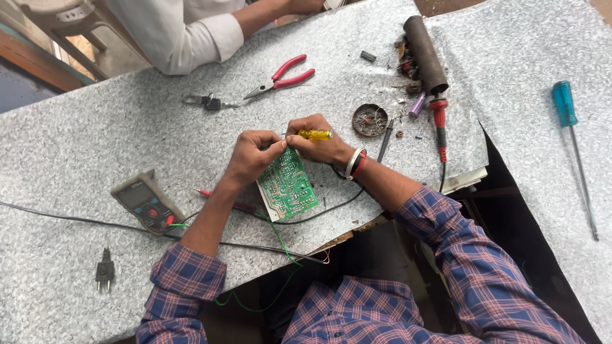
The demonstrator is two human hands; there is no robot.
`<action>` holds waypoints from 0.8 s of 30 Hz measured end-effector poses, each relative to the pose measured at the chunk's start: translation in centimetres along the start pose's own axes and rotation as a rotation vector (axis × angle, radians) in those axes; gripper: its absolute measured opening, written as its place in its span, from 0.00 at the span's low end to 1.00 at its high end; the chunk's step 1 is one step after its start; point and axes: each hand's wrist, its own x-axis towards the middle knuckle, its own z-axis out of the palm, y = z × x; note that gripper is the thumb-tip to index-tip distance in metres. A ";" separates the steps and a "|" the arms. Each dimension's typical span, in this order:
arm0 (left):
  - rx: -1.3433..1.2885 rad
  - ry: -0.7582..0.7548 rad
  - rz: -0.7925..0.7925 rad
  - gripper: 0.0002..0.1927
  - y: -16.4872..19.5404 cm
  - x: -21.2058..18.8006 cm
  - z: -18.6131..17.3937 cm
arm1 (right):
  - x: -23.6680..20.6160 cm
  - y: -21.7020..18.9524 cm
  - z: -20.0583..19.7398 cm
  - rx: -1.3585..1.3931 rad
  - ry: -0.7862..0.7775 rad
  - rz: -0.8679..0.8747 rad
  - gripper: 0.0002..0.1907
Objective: The person removes a green circuit board from an aluminum heat-sink housing and works on its components, prying and repositioning parts by hand. They then hold the board flat on the bench and use a yellow-handled screwdriver to work on components on the board.
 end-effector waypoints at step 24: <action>0.159 0.059 0.044 0.13 3.0 -4.9 -0.1 | -3.0 -3.2 3.0 0.159 -0.003 0.122 0.10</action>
